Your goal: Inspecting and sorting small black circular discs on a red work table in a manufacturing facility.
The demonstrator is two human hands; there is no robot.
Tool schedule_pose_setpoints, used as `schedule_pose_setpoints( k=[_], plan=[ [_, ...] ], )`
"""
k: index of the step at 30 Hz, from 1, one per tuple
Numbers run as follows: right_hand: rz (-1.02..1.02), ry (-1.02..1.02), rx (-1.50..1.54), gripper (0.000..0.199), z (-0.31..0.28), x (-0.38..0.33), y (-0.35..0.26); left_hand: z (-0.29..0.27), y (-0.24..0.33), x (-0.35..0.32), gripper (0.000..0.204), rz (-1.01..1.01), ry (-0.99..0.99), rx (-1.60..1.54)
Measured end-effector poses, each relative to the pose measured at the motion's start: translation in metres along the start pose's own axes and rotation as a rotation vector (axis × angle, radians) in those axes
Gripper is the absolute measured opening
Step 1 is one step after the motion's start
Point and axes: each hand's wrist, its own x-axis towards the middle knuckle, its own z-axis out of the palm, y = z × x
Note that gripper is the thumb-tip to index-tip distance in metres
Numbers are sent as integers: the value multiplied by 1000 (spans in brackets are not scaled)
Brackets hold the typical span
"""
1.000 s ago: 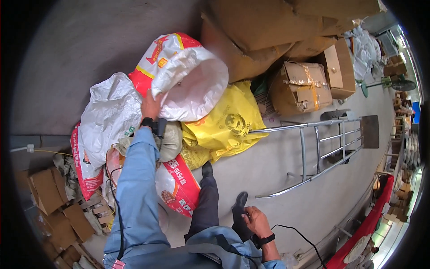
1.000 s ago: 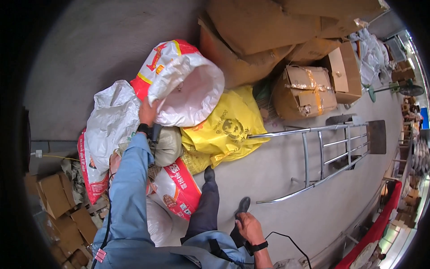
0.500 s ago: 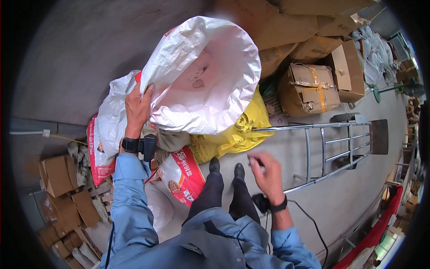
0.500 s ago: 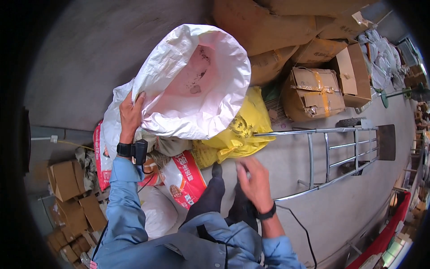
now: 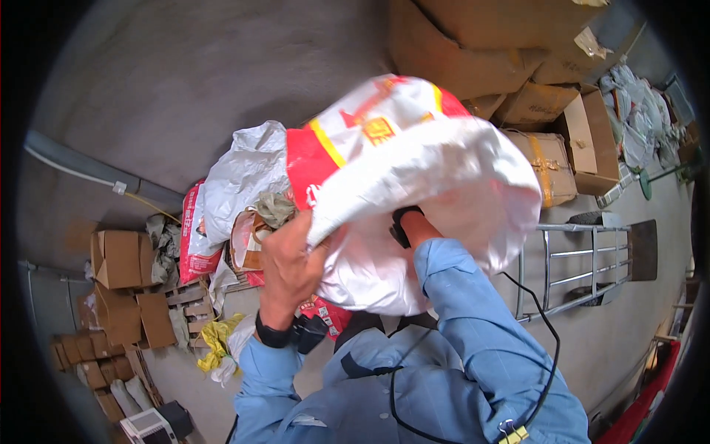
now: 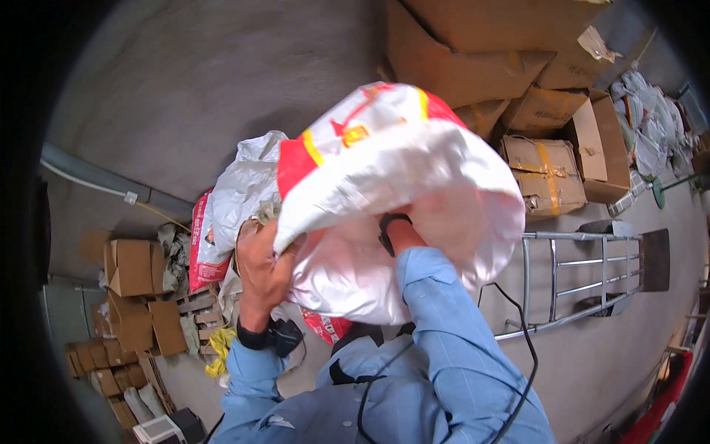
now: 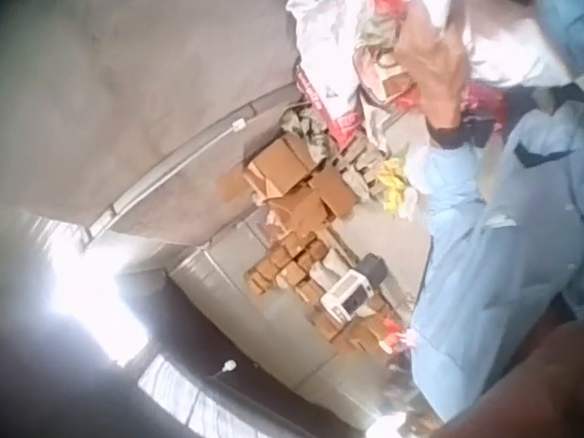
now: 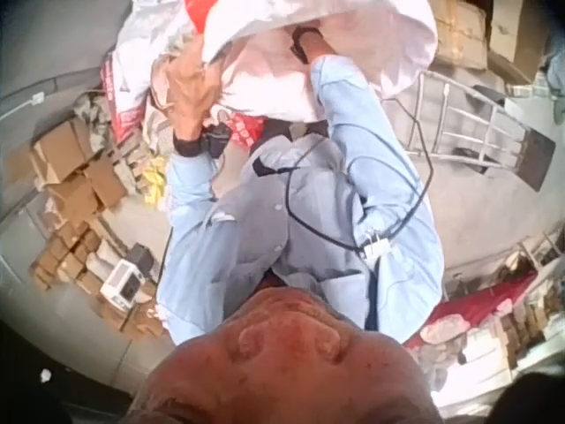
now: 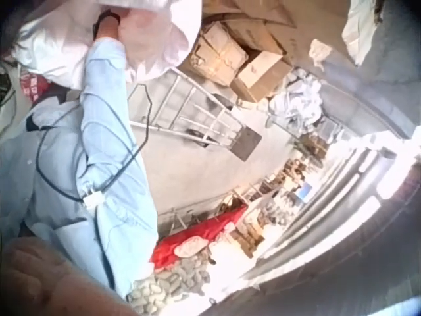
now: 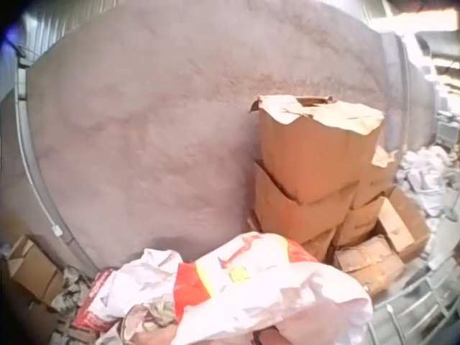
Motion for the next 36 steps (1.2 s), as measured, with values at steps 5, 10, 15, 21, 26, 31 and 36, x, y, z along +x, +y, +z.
schedule_pose_setpoints(
  k=[5,10,15,21,26,31,36],
  plan=[
    [257,-691,-163,32,-7,-88,7,4,-11,-30,15,-169,81,-78],
    [229,-1027,-224,31,-44,-99,-12,12,-27,-34,22,-281,-5,-10],
    [-95,-1070,-39,32,-74,-53,-46,28,-39,-28,28,-337,20,78],
    [278,-846,828,42,-187,-63,-95,13,-53,-49,30,-402,166,88],
    [642,-806,1044,39,-246,-80,-100,-17,-38,-58,34,-391,325,85],
    [497,-675,1209,38,-268,-85,-161,-69,-48,-103,34,-456,475,61],
    [311,-668,1250,65,-278,-122,-256,-84,-36,-191,38,-491,626,322]
  ],
)
